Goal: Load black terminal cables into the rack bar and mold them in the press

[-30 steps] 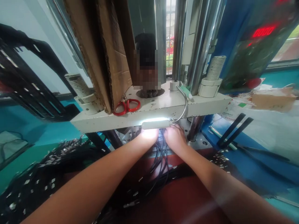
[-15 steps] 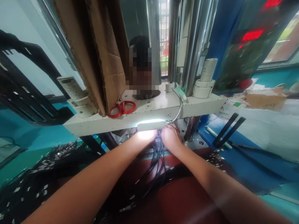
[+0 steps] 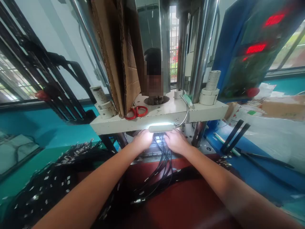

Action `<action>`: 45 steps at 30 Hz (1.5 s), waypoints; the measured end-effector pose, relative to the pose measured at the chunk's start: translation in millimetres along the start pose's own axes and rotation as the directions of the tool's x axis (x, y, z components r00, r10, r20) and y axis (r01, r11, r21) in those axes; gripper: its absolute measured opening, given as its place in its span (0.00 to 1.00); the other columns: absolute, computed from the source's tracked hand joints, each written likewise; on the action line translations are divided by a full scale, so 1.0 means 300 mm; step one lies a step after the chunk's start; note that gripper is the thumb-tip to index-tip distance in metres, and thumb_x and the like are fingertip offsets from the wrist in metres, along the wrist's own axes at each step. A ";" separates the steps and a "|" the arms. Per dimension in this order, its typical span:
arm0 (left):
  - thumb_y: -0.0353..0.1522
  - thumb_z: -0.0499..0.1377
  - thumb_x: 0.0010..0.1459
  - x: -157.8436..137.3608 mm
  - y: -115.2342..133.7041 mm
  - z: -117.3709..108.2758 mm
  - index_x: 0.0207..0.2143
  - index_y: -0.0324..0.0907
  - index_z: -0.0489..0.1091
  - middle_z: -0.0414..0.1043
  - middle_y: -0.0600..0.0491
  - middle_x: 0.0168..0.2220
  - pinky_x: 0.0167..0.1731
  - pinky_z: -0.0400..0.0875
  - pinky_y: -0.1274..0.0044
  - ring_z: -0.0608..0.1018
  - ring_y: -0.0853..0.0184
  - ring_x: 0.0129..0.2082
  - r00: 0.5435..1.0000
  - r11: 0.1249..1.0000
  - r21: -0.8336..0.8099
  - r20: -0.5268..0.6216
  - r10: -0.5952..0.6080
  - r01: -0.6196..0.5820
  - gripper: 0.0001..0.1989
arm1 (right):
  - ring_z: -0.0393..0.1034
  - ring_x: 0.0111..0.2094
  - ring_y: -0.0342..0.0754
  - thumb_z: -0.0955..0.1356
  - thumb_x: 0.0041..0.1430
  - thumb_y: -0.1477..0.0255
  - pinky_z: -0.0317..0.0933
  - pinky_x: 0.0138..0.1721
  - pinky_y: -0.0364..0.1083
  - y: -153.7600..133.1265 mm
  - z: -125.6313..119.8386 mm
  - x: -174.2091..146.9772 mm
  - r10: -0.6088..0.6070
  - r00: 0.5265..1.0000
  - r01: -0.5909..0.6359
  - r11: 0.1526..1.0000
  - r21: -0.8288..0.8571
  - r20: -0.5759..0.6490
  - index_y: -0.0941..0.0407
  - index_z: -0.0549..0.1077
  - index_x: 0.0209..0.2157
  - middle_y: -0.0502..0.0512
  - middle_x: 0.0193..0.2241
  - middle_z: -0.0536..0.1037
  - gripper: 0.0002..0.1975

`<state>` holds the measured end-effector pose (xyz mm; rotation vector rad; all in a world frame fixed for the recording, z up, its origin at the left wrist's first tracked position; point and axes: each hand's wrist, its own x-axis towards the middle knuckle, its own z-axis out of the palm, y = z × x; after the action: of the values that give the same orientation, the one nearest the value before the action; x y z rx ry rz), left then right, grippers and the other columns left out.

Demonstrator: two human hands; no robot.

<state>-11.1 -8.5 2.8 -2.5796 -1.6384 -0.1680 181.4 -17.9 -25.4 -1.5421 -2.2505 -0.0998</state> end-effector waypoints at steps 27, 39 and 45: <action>0.23 0.48 0.53 -0.108 -0.042 0.041 0.62 0.47 0.49 0.55 0.46 0.59 0.53 0.60 0.66 0.65 0.56 0.55 0.995 0.996 0.017 0.045 -0.093 0.092 0.34 | 0.70 0.46 0.54 0.56 0.65 0.62 0.57 0.50 0.51 -0.033 -0.029 0.091 -0.181 0.972 0.184 0.983 -0.013 0.147 0.53 0.72 0.50 0.59 0.47 0.76 0.21; 0.25 0.45 0.58 -0.063 -0.004 0.041 0.59 0.54 0.57 0.58 0.44 0.56 0.49 0.63 0.60 0.65 0.51 0.54 0.992 0.989 0.073 0.008 -0.129 0.128 0.28 | 0.69 0.45 0.51 0.56 0.65 0.63 0.58 0.49 0.48 -0.008 -0.007 0.104 -0.153 0.986 0.151 0.988 0.040 0.062 0.54 0.73 0.49 0.58 0.44 0.77 0.21; 0.25 0.44 0.59 -0.043 0.019 0.071 0.57 0.50 0.61 0.62 0.44 0.53 0.48 0.61 0.56 0.64 0.50 0.54 0.984 0.980 0.089 -0.040 -0.176 0.179 0.25 | 0.65 0.50 0.53 0.54 0.67 0.65 0.56 0.51 0.49 0.104 -0.021 0.030 -0.072 0.997 0.071 0.995 0.076 0.011 0.60 0.74 0.45 0.63 0.45 0.74 0.22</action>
<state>-10.4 -19.8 -20.0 -2.3512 -1.8195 -0.1403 208.8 0.3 -21.5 -1.4280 -2.2935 -0.0241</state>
